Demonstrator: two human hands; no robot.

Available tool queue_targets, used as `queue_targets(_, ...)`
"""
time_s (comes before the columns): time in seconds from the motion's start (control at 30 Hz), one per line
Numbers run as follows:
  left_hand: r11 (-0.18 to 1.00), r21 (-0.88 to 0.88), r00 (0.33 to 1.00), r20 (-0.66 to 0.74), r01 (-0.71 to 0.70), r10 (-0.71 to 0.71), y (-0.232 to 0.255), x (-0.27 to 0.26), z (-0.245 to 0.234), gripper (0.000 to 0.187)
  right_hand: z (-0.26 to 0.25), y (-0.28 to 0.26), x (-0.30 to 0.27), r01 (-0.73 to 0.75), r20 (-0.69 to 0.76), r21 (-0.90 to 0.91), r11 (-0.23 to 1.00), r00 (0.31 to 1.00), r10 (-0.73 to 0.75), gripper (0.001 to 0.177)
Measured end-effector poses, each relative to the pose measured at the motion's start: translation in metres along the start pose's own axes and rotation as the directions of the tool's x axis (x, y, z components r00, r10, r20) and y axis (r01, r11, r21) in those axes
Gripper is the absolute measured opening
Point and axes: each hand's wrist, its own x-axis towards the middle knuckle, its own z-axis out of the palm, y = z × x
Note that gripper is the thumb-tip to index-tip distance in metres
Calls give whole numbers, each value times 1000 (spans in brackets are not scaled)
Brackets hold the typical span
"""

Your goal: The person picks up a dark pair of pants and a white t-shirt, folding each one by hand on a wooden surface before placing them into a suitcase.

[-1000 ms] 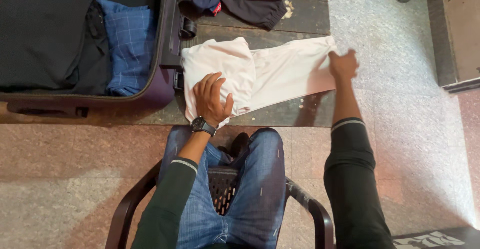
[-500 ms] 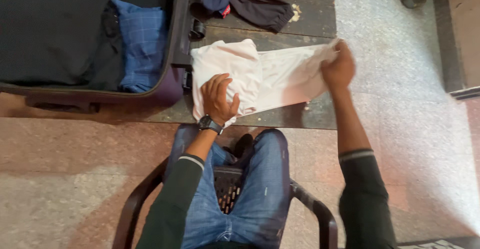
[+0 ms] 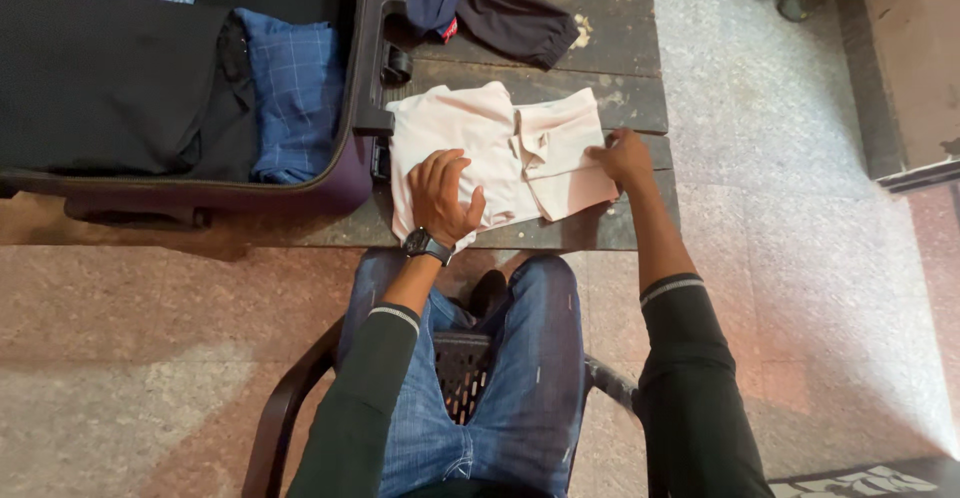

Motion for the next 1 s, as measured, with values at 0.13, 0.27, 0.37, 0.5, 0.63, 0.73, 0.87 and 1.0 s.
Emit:
queue_targets(0.13,998,-48,998,38,47,-45,13,-5,-4,35,-17,7,3,-431,353,528,732,895,272,22)
queue_targets(0.27,983,-137,991,-25,125,-129,41,-15,-21,29,-43,30,12,-446,369,598,666,891,265,14)
queue_targets(0.37,958,-166,961,-111,234,-254,54,-24,-33,25,-47,27,4,-260,224,477,840,960,170,15)
queue_targets(0.5,936,-204,932,-164,288,-322,57,-16,-47,25,11,-37,-17,447,-272,219,867,882,-386,26)
queue_targets(0.63,930,-216,907,-242,296,-344,51,-5,-66,24,112,-119,-63,451,-195,364,815,893,-406,19)
queue_targets(0.73,937,-179,922,-197,300,-333,44,-16,-88,23,145,-135,-96,539,152,503,675,714,-683,18)
queue_targets(0.87,932,-152,909,-218,329,-356,34,-19,-104,16,123,-121,-124,501,-282,387,774,864,-418,13)
queue_targets(1.0,975,-134,970,-140,179,-198,44,0,-77,14,106,-92,-126,525,-424,152,837,800,-424,19)
